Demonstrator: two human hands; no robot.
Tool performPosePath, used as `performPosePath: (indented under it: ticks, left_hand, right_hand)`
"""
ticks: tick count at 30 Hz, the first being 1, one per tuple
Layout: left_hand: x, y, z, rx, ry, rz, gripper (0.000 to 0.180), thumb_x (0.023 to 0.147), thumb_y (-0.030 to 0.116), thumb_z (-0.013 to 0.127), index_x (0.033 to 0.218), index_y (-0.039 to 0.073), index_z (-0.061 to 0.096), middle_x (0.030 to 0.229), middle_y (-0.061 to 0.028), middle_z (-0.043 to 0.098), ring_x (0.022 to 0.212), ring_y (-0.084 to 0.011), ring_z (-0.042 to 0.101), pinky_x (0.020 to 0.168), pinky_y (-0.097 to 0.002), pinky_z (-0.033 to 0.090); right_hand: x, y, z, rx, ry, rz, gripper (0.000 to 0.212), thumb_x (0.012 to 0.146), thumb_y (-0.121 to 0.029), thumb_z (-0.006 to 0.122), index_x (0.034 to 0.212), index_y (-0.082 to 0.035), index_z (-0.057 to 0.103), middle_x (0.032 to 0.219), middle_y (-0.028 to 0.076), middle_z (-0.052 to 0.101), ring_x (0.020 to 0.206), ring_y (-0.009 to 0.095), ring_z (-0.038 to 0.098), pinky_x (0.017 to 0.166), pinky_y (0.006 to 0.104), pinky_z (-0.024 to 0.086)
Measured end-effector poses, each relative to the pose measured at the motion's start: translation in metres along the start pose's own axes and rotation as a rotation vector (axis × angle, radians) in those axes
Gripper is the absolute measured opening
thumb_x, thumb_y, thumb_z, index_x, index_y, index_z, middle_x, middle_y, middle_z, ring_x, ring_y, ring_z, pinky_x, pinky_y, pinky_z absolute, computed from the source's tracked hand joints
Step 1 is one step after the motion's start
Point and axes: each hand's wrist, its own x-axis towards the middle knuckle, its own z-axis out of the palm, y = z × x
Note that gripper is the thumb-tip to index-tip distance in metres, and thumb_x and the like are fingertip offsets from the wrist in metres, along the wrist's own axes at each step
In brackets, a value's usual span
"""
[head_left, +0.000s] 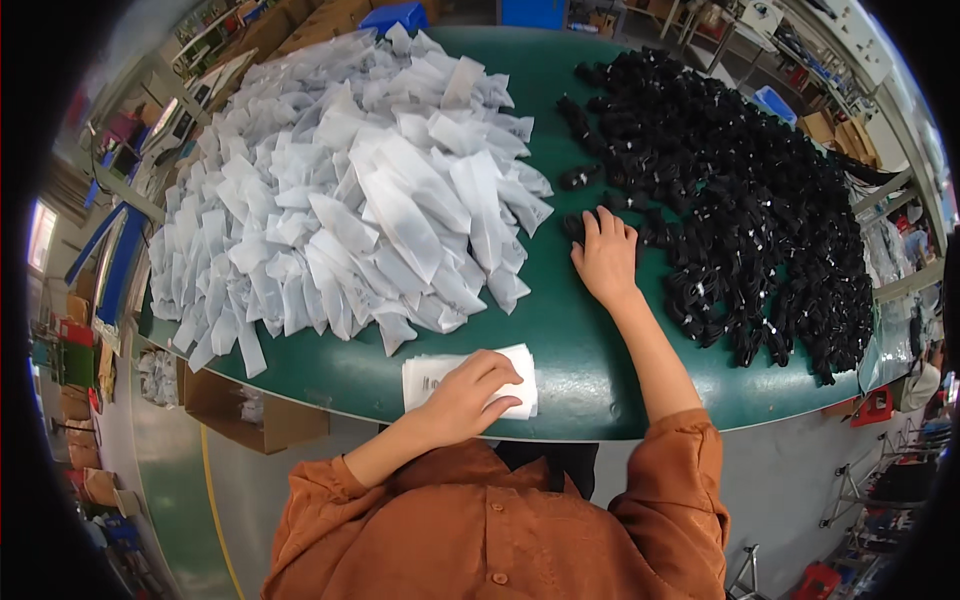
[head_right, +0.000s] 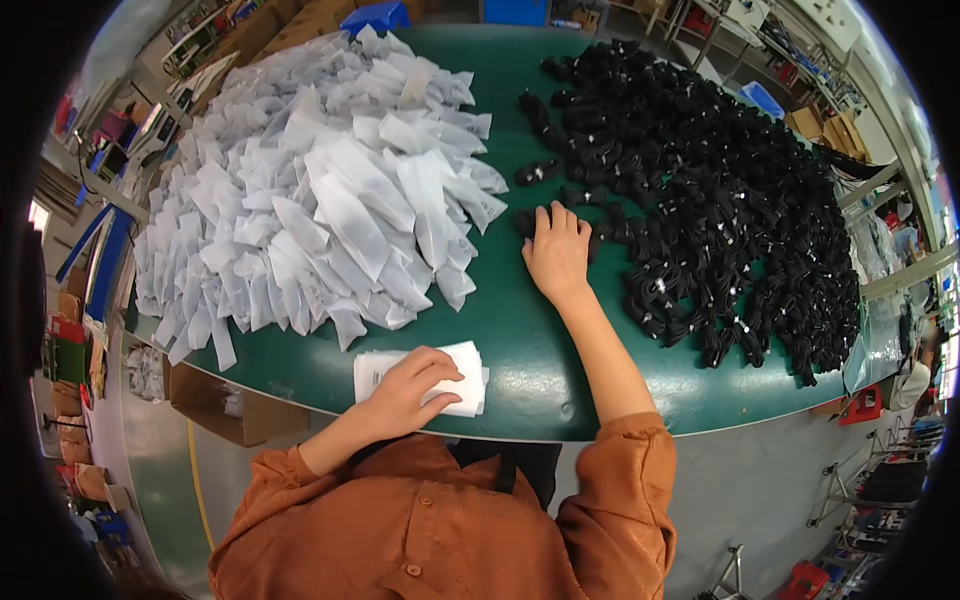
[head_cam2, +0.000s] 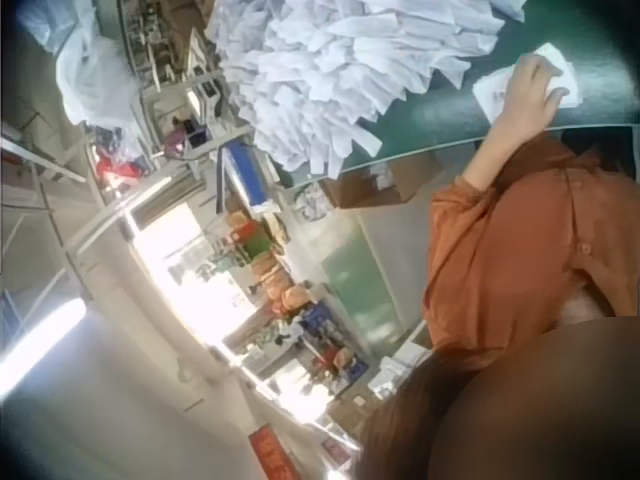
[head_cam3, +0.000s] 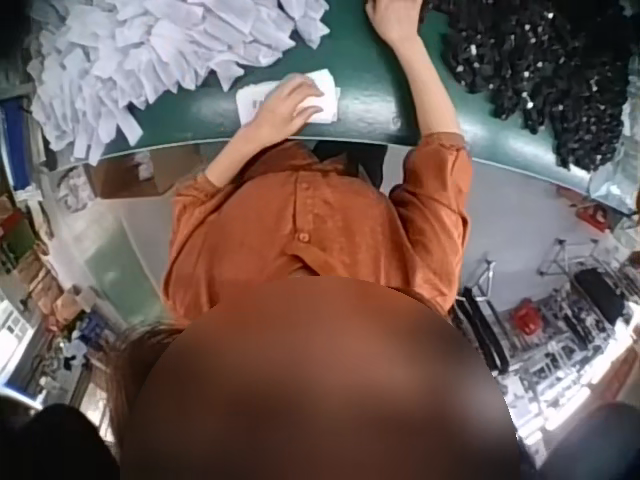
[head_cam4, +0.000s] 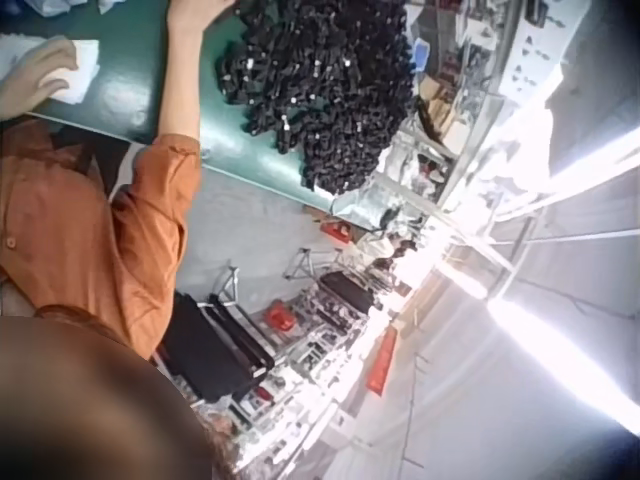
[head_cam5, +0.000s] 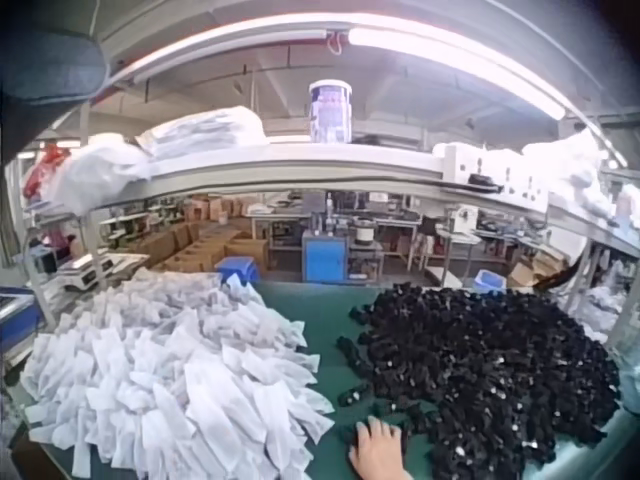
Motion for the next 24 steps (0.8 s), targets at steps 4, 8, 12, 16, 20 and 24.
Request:
performPosePath:
  ticks: [4, 8, 12, 16, 20, 24]
  left_hand:
    - [-0.010, 0.000, 0.015, 0.093, -0.026, -0.012, 0.033, 0.080, 0.015, 0.079, 0.108, 0.004, 0.065, 0.104, -0.0104, 0.057, 0.097, -0.0313, 0.058, 0.081, -0.0408, 0.050]
    - [-0.009, 0.006, 0.027, 0.265, -0.035, 0.001, 0.028, 0.082, 0.013, 0.077, 0.105, 0.005, 0.064, 0.102, -0.0100, 0.056, 0.092, -0.0305, 0.058, 0.077, -0.0410, 0.048]
    - [-0.011, -0.001, 0.036, 0.269, 0.056, -0.026, 0.017, 0.084, 0.009, 0.073, 0.098, 0.006, 0.064, 0.096, -0.0094, 0.056, 0.087, -0.0306, 0.059, 0.075, -0.0413, 0.046]
    - [-0.008, 0.002, 0.036, 0.265, 0.081, -0.010, 0.011, 0.085, 0.007, 0.071, 0.093, 0.006, 0.063, 0.092, -0.0092, 0.057, 0.083, -0.0309, 0.059, 0.075, -0.0416, 0.046]
    - [-0.006, 0.000, 0.035, 0.191, 0.106, -0.046, 0.010, 0.085, 0.005, 0.069, 0.091, 0.005, 0.062, 0.090, -0.0103, 0.058, 0.080, -0.0320, 0.059, 0.073, -0.0418, 0.046]
    - [-0.006, -0.001, 0.028, -0.021, 0.075, -0.236, 0.007, 0.090, 0.001, 0.065, 0.093, 0.004, 0.060, 0.088, -0.0103, 0.059, 0.074, -0.0266, 0.058, 0.067, -0.0359, 0.046]
  right_hand:
    - [-0.051, -0.019, -0.044, 0.072, 0.023, -0.087, 0.047, 0.080, -0.014, 0.075, 0.124, -0.003, 0.062, 0.135, 0.021, 0.055, 0.123, 0.037, 0.054, 0.102, 0.0525, 0.041]
    - [-0.078, -0.032, -0.081, 0.244, 0.115, -0.023, 0.040, 0.083, -0.008, 0.074, 0.121, -0.001, 0.063, 0.127, 0.020, 0.056, 0.116, 0.039, 0.056, 0.096, 0.0483, 0.046]
    - [-0.116, -0.059, -0.120, 0.699, -0.117, 0.206, 0.036, 0.090, -0.007, 0.069, 0.124, 0.002, 0.060, 0.102, 0.019, 0.061, 0.088, 0.041, 0.064, 0.076, 0.0421, 0.053]
    - [-0.157, -0.075, -0.118, 0.885, -0.096, 0.250, 0.037, 0.092, -0.004, 0.065, 0.128, 0.000, 0.056, 0.097, 0.018, 0.062, 0.083, 0.033, 0.063, 0.075, 0.0376, 0.051]
    - [-0.169, -0.080, -0.124, 0.838, -0.184, 0.207, 0.033, 0.090, -0.005, 0.066, 0.122, 0.000, 0.060, 0.091, 0.018, 0.060, 0.078, 0.035, 0.063, 0.070, 0.0375, 0.050]
    - [-0.166, -0.082, -0.132, 0.857, -0.173, 0.090, 0.034, 0.087, -0.003, 0.067, 0.121, -0.002, 0.064, 0.089, 0.015, 0.060, 0.073, 0.034, 0.062, 0.064, 0.0379, 0.050]
